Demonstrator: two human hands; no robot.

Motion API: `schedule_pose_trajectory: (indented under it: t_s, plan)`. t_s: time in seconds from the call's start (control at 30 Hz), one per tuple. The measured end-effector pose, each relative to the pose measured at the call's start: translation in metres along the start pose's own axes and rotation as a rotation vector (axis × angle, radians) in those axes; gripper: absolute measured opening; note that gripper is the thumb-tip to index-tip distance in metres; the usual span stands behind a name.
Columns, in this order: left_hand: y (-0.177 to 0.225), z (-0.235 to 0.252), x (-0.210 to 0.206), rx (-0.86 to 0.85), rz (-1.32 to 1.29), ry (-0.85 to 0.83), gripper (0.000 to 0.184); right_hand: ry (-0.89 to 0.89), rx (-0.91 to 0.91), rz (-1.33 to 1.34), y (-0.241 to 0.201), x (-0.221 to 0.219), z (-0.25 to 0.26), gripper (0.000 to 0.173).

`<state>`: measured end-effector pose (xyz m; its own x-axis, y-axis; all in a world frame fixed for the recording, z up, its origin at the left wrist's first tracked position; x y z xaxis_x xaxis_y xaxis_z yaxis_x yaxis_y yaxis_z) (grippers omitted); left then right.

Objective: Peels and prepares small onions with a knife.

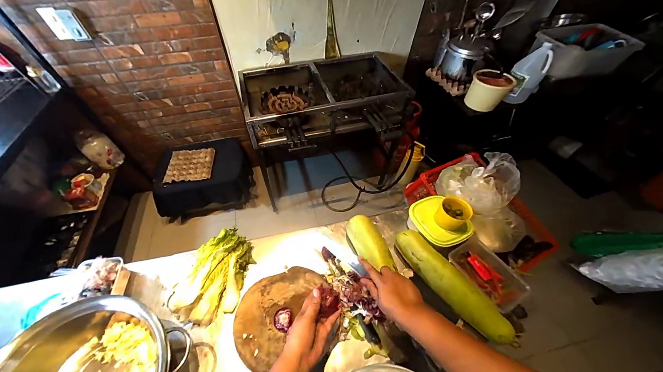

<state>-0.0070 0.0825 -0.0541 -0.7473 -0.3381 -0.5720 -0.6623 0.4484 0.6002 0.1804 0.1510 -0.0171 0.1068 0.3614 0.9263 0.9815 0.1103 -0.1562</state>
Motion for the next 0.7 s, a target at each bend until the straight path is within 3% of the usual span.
schedule_pose_trajectory:
  t_s: [0.13,0.23,0.33,0.47,0.57,0.7]
  plan:
    - [0.001,-0.006,-0.006,0.041,-0.183,-0.014,0.045,0.024,-0.053,-0.021,0.004,-0.009,0.006,0.075]
    - [0.004,-0.01,-0.007,-0.015,-0.12,-0.15,0.048,0.065,-0.039,-0.015,0.007,-0.009,0.008,0.068]
    - [0.012,-0.019,-0.013,-0.045,-0.013,-0.282,0.059,0.09,0.0,0.166,0.005,0.004,-0.002,0.076]
    - [0.015,-0.028,-0.014,-0.053,0.074,-0.418,0.072,0.113,0.24,0.627,-0.016,0.024,-0.026,0.085]
    - [0.014,-0.029,-0.013,-0.066,0.086,-0.546,0.089,0.147,0.398,0.694,-0.036,0.038,-0.046,0.093]
    - [0.017,-0.036,-0.019,-0.064,0.143,-0.623,0.074,0.176,0.463,0.679,-0.048,0.046,-0.056,0.095]
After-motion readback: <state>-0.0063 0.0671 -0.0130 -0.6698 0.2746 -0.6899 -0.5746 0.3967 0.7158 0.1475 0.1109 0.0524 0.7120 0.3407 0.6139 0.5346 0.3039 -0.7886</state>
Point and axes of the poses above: each hand's wrist, its own z-axis towards the middle knuckle, its own x-axis out of the back of the hand, y = z × x, the point moved 6 cm from there along z, towards the middle knuckle, and after that the axes turned 3 degrees about y, right-handed, at the moved point
